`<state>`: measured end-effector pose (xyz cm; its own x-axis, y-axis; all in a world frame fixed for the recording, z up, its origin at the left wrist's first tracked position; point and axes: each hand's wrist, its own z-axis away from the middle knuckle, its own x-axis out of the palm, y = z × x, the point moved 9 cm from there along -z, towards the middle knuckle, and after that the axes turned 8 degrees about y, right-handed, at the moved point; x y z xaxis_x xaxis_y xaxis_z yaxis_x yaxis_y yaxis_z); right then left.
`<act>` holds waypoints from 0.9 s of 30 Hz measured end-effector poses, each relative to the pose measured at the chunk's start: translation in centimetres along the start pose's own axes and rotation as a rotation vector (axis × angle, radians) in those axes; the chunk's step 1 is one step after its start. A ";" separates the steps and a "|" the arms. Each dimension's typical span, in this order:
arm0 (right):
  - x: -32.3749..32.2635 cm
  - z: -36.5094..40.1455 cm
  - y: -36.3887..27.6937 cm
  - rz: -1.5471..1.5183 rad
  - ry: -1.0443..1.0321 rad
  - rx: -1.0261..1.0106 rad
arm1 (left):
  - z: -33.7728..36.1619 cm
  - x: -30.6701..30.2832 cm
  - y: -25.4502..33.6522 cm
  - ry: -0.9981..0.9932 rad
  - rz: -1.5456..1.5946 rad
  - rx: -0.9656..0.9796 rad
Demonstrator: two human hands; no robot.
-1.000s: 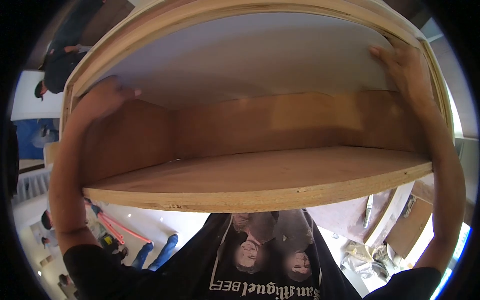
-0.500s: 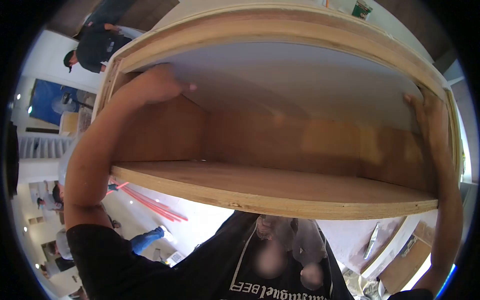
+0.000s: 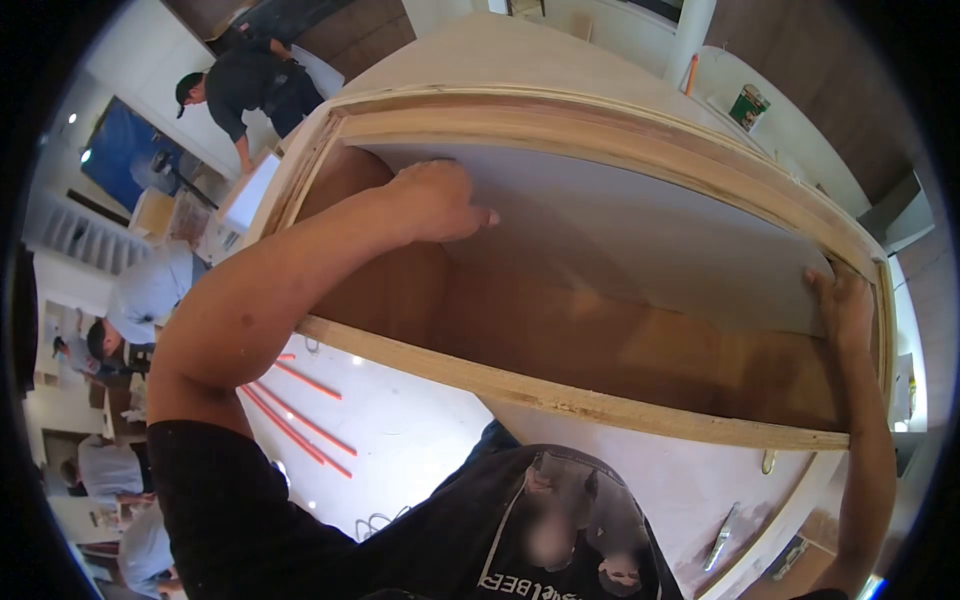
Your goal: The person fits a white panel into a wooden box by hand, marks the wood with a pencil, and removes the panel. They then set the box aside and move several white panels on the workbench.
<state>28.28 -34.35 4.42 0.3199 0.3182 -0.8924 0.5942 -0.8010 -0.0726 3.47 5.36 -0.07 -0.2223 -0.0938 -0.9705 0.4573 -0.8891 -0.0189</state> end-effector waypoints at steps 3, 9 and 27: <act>0.2 -0.2 0.4 0.023 -0.029 0.014 | 0.1 -0.1 0.3 0.027 0.001 0.035; 0.8 -0.1 1.5 0.075 0.024 -0.040 | -0.4 0.3 0.1 0.044 0.053 0.056; -0.1 0.2 0.2 0.053 0.049 -0.108 | 0.1 0.1 0.4 0.007 0.010 0.078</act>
<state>28.19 -34.63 4.40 0.3873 0.3036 -0.8705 0.6503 -0.7592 0.0246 3.50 4.96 -0.10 -0.2118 -0.0999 -0.9722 0.3907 -0.9205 0.0095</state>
